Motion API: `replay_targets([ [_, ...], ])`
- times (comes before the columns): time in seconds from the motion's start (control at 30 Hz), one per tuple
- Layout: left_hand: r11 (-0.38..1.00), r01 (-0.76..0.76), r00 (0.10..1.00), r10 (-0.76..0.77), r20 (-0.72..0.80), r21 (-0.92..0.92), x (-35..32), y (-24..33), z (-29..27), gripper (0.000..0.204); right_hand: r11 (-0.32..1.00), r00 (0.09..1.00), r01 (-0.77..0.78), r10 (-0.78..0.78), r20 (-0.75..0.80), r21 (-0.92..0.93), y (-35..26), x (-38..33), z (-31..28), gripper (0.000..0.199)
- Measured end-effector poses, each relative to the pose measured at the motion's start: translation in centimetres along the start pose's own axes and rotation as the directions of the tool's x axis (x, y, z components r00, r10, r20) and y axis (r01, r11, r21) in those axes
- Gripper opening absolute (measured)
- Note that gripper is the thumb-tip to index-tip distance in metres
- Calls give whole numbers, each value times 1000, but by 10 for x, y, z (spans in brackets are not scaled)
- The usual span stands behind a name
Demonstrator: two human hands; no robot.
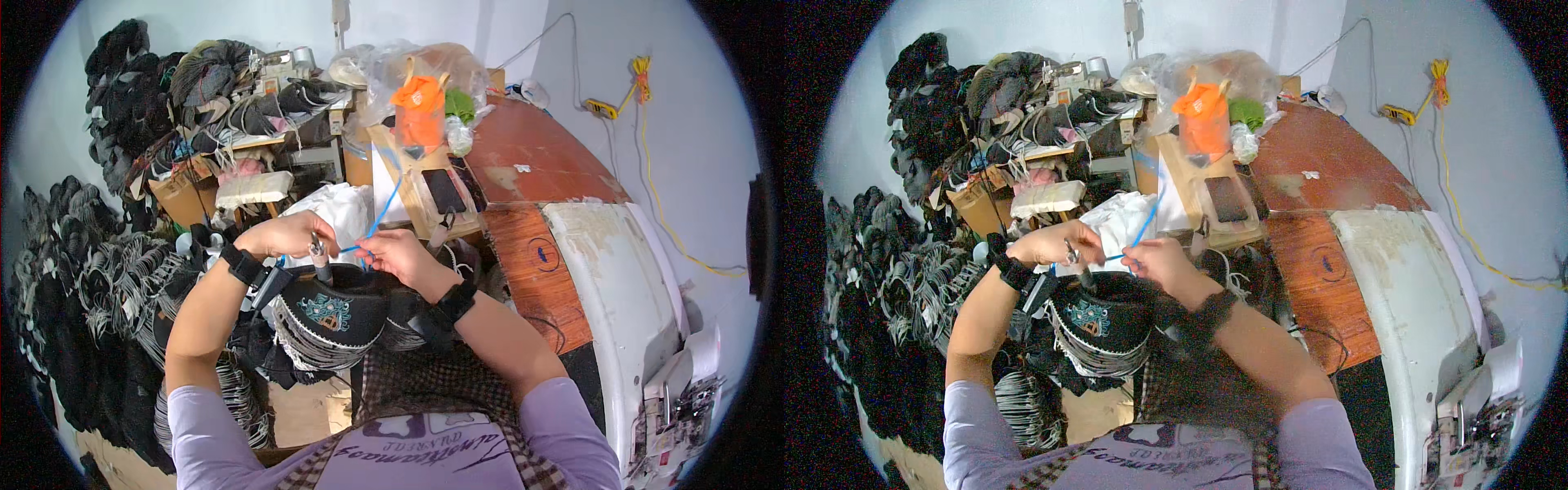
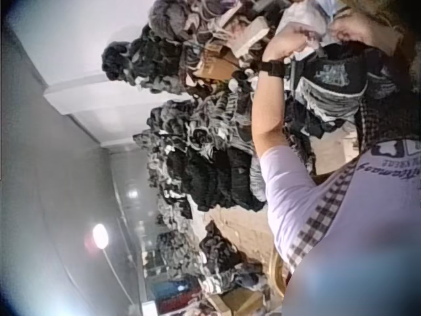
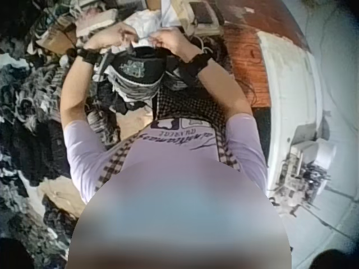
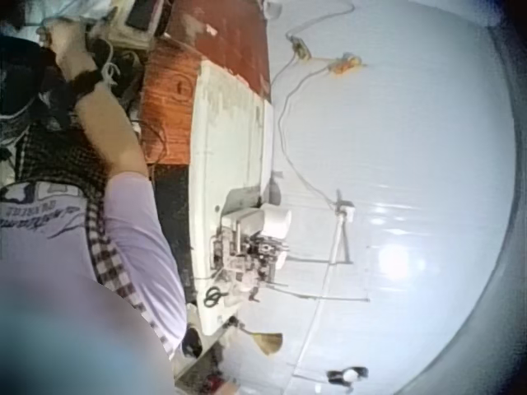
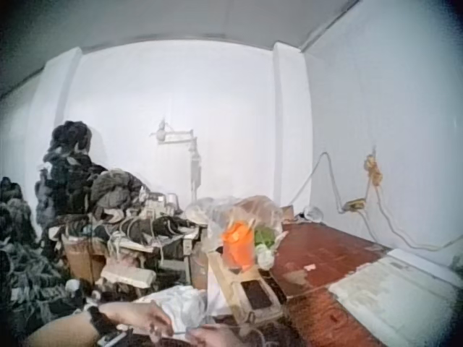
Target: The person ties blue and red ribbons around stacks of black shoe components before moving to a sewing machine to process a stack of uppers. They then pick up a white ribbon and tie it onto another shoe component.
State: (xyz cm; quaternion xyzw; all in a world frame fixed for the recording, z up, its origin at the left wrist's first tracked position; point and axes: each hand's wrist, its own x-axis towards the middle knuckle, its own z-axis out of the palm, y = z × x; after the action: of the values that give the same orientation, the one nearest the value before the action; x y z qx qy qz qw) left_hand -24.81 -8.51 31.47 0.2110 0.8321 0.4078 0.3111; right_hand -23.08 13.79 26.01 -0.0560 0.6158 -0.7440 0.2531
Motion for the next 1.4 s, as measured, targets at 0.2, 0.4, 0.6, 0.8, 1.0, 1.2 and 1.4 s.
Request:
replay_targets([
  [0.2,993,-118,971,116,209,-6,18,7,-2,17,955,990,143,-138,38,-260,4,7,-11,14],
  [0.4,919,-230,935,300,188,-319,52,-39,11,25,125,571,649,-732,372,-750,5,11,1,9],
  [0.6,925,-146,967,208,147,-351,59,-33,16,26,149,734,424,-634,243,-893,-3,0,3,10],
  [0.8,964,-230,967,242,82,-130,59,-23,19,14,69,681,355,-703,207,-932,6,1,-2,12],
  [1.0,872,-271,957,291,13,408,56,-33,12,11,20,675,535,-611,413,-845,-2,-22,-12,17],
  [1.2,766,-243,855,459,-242,595,47,-21,18,14,127,605,675,-658,447,-726,-8,-30,-4,9],
  [1.4,632,-586,611,756,-236,507,29,1,24,14,947,943,272,-298,-151,-172,17,30,-12,13],
])
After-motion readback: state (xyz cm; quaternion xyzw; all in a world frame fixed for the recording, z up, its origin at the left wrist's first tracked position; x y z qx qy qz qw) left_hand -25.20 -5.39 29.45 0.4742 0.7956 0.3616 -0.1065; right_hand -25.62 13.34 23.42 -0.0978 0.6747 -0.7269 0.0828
